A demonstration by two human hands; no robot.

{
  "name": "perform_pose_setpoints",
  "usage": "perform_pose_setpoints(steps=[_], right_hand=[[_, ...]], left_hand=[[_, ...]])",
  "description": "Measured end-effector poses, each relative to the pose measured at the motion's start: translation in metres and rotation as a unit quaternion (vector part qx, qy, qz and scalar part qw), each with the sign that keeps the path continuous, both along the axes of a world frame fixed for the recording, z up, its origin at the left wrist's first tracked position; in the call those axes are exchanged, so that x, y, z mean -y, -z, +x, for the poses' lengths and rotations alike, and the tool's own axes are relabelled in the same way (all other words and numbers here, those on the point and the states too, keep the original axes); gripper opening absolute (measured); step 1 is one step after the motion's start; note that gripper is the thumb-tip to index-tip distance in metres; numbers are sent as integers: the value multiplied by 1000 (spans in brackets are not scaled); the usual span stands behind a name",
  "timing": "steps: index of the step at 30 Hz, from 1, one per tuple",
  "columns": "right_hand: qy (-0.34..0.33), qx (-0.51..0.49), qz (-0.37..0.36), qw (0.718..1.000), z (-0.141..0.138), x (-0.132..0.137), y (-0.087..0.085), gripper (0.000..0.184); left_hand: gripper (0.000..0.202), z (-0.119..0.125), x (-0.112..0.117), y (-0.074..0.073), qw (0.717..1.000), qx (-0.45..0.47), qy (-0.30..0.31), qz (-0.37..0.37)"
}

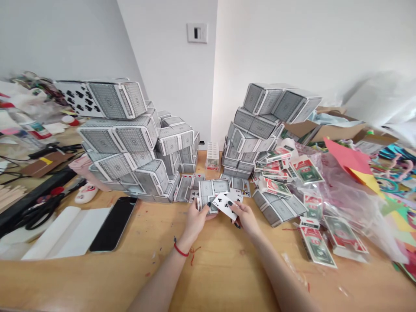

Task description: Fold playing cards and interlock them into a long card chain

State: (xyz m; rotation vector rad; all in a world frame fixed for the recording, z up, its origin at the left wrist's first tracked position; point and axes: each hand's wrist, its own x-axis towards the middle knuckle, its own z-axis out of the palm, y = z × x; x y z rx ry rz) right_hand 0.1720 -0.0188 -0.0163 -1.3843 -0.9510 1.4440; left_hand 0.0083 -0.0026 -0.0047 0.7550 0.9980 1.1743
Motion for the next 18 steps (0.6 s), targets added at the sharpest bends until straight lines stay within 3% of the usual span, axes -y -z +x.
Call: perform_pose_setpoints(steps=[9, 18], right_hand=[[-8, -1, -3, 1000, 0, 2, -5, 37], [-2, -8, -5, 1000, 1, -1, 2, 37]], left_hand=[[31, 1, 0, 0, 1000, 6, 1, -19], [31, -1, 0, 3, 1000, 14, 0, -24]])
